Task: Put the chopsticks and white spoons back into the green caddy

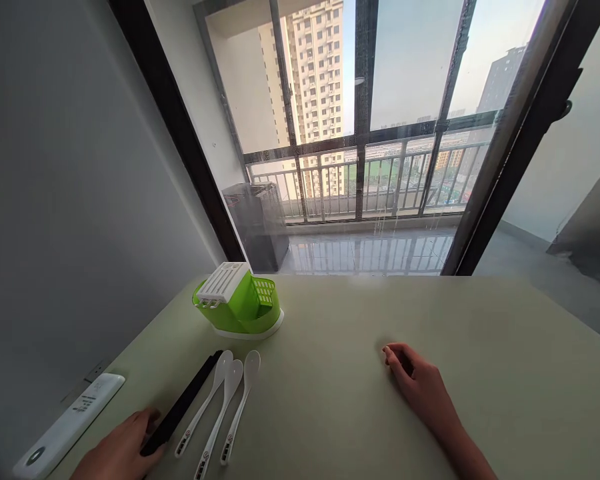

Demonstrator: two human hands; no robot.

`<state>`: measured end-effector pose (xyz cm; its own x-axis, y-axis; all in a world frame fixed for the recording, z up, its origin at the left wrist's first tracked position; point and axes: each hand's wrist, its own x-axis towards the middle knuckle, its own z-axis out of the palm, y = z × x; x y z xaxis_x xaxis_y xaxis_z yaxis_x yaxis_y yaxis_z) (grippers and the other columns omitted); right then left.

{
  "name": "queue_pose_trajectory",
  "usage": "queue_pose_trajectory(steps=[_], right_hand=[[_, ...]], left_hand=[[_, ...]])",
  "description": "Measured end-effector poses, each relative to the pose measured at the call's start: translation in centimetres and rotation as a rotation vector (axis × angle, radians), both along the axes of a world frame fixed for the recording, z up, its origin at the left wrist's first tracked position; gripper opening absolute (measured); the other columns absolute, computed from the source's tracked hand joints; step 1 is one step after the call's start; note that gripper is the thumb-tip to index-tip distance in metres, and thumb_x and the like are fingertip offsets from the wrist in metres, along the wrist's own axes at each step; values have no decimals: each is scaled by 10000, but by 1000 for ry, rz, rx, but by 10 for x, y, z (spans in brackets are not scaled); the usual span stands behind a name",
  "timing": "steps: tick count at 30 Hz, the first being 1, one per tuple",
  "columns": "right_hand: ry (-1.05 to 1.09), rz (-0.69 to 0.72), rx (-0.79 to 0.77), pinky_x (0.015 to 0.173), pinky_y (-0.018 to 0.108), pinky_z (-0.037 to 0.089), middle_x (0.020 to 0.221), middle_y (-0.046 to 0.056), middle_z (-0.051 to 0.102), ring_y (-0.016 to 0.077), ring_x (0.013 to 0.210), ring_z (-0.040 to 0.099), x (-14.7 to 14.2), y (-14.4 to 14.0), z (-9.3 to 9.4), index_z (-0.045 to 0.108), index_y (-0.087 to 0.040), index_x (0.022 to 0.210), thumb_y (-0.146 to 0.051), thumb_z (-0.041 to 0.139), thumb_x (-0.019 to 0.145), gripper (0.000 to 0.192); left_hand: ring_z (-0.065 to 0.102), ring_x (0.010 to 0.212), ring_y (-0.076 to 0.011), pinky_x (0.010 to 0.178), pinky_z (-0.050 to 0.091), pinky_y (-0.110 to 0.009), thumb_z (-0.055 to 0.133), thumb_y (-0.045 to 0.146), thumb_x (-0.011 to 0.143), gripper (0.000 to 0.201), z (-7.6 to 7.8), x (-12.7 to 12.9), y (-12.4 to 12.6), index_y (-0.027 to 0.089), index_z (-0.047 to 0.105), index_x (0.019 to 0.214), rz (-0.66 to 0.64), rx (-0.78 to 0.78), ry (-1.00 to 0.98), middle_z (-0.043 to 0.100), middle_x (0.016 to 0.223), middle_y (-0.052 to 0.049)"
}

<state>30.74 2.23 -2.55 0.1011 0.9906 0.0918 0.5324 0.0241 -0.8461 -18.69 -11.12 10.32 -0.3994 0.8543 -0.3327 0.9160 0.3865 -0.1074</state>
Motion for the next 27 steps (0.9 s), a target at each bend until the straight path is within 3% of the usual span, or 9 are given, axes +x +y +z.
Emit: queue_pose_trajectory(steps=[8, 14, 20, 27], right_hand=[[17, 0, -27, 650, 279, 474, 755, -10, 695, 187, 646, 606, 0, 2, -2, 672, -263, 944, -681, 472, 902, 465], [36, 12, -17, 654, 278, 476, 786, -1, 707, 198, 687, 617, 1, 1, -4, 676, -264, 971, -666, 470, 919, 454], [31, 3, -39, 645, 273, 467, 779, -11, 694, 185, 656, 595, 0, 0, -1, 673, -267, 959, -669, 466, 921, 454], [21, 9, -38, 656, 269, 469, 795, -12, 695, 186, 679, 600, 1, 0, -4, 672, -268, 982, -675, 461, 924, 462]], left_hand=[[691, 1058, -335, 754, 485, -390, 493, 240, 822, 291, 8, 10, 10, 159, 668, 1039, -20, -30, 89, 722, 1120, -133], [685, 1089, -359, 793, 483, -414, 498, 224, 828, 313, 15, 18, 17, 152, 667, 1080, -22, -88, 127, 712, 1160, -164], [701, 1025, -355, 738, 486, -372, 533, 278, 771, 276, 11, 11, 17, 187, 685, 983, -33, -45, 121, 728, 1075, -133], [689, 1049, -346, 763, 471, -388, 507, 248, 801, 265, 13, 12, 20, 180, 663, 1003, -45, -89, 161, 716, 1098, -137]])
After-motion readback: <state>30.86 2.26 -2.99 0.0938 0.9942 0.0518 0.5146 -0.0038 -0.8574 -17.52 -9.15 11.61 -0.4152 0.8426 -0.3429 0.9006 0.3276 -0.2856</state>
